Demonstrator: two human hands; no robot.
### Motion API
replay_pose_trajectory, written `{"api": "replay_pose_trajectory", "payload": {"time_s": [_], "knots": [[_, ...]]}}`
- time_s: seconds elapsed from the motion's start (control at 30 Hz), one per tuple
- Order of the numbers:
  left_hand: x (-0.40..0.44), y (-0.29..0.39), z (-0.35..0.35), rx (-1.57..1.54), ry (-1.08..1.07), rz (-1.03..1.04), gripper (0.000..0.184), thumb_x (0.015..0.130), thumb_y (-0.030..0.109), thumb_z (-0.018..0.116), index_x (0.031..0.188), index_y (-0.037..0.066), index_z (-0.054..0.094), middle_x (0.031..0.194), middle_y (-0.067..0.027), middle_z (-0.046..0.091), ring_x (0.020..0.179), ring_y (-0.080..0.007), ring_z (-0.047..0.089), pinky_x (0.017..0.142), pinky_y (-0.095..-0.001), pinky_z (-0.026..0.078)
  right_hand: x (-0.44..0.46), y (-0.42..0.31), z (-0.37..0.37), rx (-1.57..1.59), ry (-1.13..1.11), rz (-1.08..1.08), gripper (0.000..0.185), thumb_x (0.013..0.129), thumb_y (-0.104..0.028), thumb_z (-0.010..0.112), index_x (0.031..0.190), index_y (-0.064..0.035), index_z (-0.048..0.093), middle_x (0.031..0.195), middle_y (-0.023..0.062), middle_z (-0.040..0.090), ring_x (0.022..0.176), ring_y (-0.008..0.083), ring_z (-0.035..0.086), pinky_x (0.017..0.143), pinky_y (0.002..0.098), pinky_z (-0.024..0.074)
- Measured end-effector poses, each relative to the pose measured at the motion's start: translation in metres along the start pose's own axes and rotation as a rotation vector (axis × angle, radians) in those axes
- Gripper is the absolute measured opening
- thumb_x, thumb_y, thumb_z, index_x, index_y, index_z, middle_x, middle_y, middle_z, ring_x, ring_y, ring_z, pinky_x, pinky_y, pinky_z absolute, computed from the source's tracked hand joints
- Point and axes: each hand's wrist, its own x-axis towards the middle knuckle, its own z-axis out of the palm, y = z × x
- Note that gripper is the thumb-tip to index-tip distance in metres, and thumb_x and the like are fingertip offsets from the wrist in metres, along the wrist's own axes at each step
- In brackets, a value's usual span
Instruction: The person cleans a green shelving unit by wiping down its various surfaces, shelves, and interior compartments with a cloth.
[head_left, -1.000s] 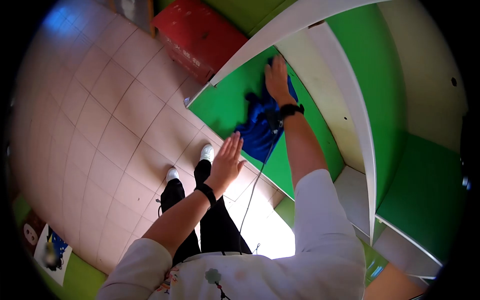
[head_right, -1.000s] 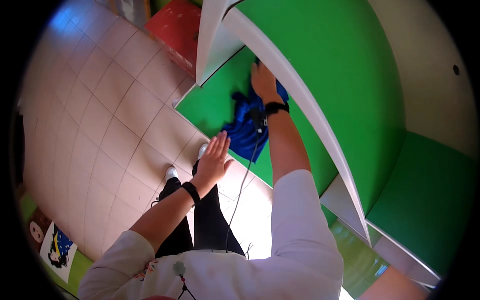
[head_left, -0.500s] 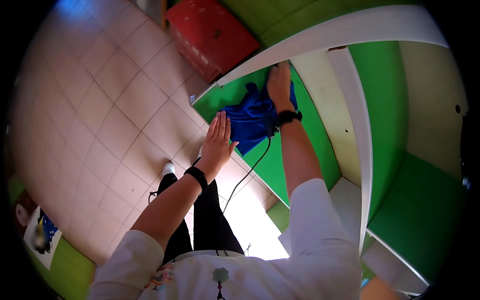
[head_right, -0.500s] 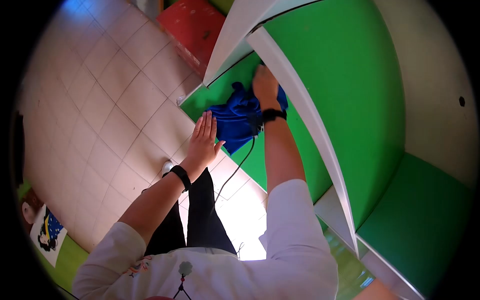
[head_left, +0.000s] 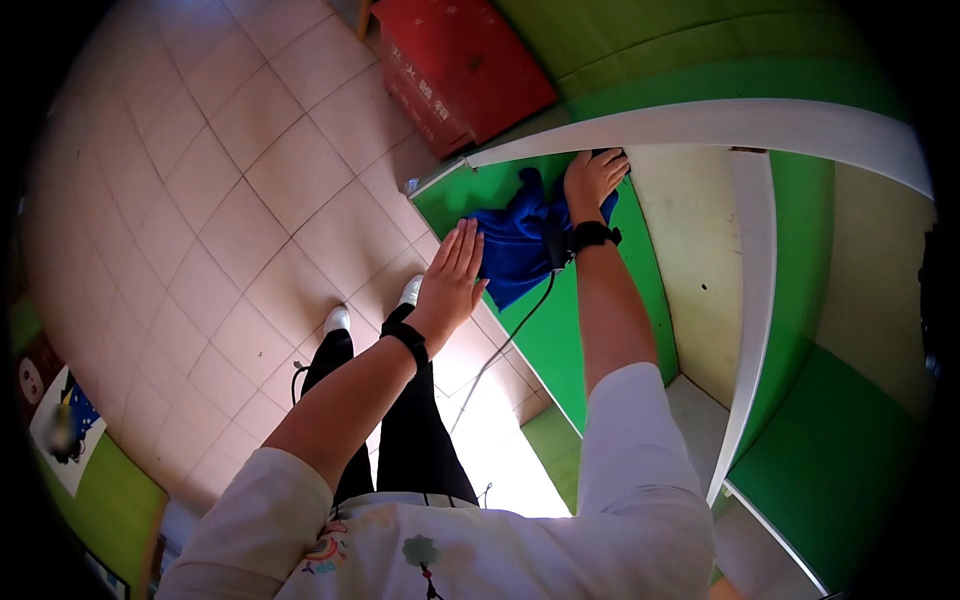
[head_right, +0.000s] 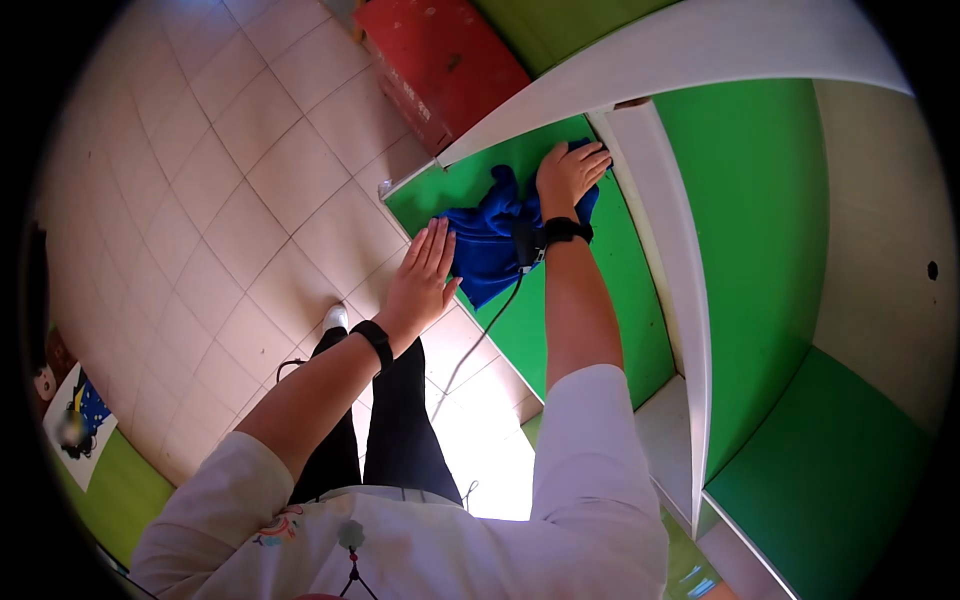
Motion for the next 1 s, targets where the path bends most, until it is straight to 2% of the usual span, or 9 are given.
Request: {"api": "replay_pose_trajectory", "payload": {"time_s": [0.07, 0.17, 0.27, 0.5, 0.6, 0.7, 0.8, 0.9, 1.0], "knots": [[-0.002, 0.000, 0.000, 0.026, 0.003, 0.013, 0.070, 0.093, 0.039, 0.050, 0.145, -0.005, 0.031, 0.155, -0.0219, 0.023, 0.146, -0.0298, 0.020, 0.121, -0.0396, 0.009, 0.000, 0.007, 0.005, 0.024, 0.029, -0.246, 0.060, 0.097, -0.026, 0.041, 0.143, 0.0110, 0.029, 0.149, 0.0304, 0.028, 0.139, 0.0458, 0.026, 0.116, 0.0482, 0.0204], [0.000, -0.004, 0.004, 0.059, 0.027, 0.022, 0.070, 0.093, 0.039, 0.050, 0.144, -0.005, 0.032, 0.155, -0.0219, 0.024, 0.146, -0.0299, 0.020, 0.121, -0.0396, 0.009, 0.004, 0.012, -0.006, 0.132, -0.110, -0.593, 0.056, 0.096, -0.020, 0.043, 0.142, 0.0094, 0.032, 0.149, 0.0295, 0.029, 0.137, 0.0458, 0.028, 0.115, 0.0486, 0.0237], [0.000, -0.002, 0.004, 0.075, 0.022, 0.015, 0.070, 0.093, 0.039, 0.050, 0.144, -0.005, 0.033, 0.155, -0.0219, 0.024, 0.146, -0.0298, 0.020, 0.121, -0.0396, 0.010, 0.037, 0.007, -0.030, 0.223, -0.325, -0.590, 0.051, 0.094, -0.015, 0.044, 0.140, 0.0072, 0.036, 0.148, 0.0285, 0.030, 0.135, 0.0448, 0.032, 0.113, 0.0466, 0.0292], [0.001, 0.001, 0.004, 0.052, 0.014, 0.008, 0.071, 0.091, 0.041, 0.051, 0.143, -0.005, 0.034, 0.154, -0.0223, 0.025, 0.145, -0.0304, 0.021, 0.121, -0.0396, 0.010, 0.014, 0.013, -0.031, 0.324, -0.112, -0.387, 0.044, 0.096, -0.012, 0.044, 0.136, 0.0057, 0.043, 0.144, 0.0275, 0.037, 0.133, 0.0427, 0.037, 0.109, 0.0435, 0.0354], [0.002, -0.004, 0.005, 0.064, 0.034, 0.017, 0.071, 0.091, 0.040, 0.052, 0.143, -0.005, 0.034, 0.154, -0.0224, 0.025, 0.145, -0.0305, 0.022, 0.121, -0.0397, 0.010, 0.012, 0.012, -0.028, 0.209, -0.025, -0.407, 0.042, 0.096, -0.013, 0.044, 0.134, 0.0056, 0.045, 0.141, 0.0272, 0.042, 0.131, 0.0422, 0.039, 0.109, 0.0440, 0.0358], [0.001, 0.001, 0.005, 0.046, 0.038, 0.012, 0.070, 0.090, 0.037, 0.052, 0.143, -0.005, 0.035, 0.153, -0.0225, 0.027, 0.145, -0.0304, 0.022, 0.121, -0.0397, 0.010, 0.040, -0.005, -0.025, 0.099, -0.236, -0.384, 0.036, 0.095, -0.013, 0.045, 0.125, 0.0057, 0.052, 0.130, 0.0284, 0.051, 0.119, 0.0446, 0.048, 0.104, 0.0468, 0.0392], [-0.001, 0.001, 0.002, 0.034, 0.028, 0.002, 0.068, 0.091, 0.035, 0.052, 0.142, -0.005, 0.035, 0.153, -0.0225, 0.027, 0.145, -0.0305, 0.023, 0.121, -0.0399, 0.010, 0.039, -0.003, -0.017, 0.045, -0.255, -0.389, 0.033, 0.094, -0.012, 0.046, 0.121, 0.0058, 0.054, 0.125, 0.0293, 0.054, 0.114, 0.0464, 0.050, 0.100, 0.0477, 0.0415], [0.003, -0.004, 0.001, 0.050, 0.039, 0.021, 0.066, 0.091, 0.034, 0.051, 0.142, -0.005, 0.036, 0.153, -0.0223, 0.027, 0.145, -0.0305, 0.023, 0.121, -0.0400, 0.010, 0.014, 0.011, -0.030, 0.256, 0.042, -0.379, 0.036, 0.094, -0.011, 0.046, 0.125, 0.0057, 0.052, 0.127, 0.0285, 0.053, 0.116, 0.0453, 0.050, 0.101, 0.0481, 0.0406], [0.002, -0.007, 0.000, 0.066, 0.050, 0.044, 0.065, 0.092, 0.034, 0.051, 0.142, -0.004, 0.036, 0.153, -0.0217, 0.028, 0.145, -0.0302, 0.023, 0.121, -0.0401, 0.011, 0.015, 0.005, -0.024, 0.207, 0.079, -0.365, 0.036, 0.093, -0.010, 0.046, 0.125, 0.0052, 0.054, 0.128, 0.0275, 0.052, 0.117, 0.0442, 0.050, 0.102, 0.0491, 0.0395]]}}
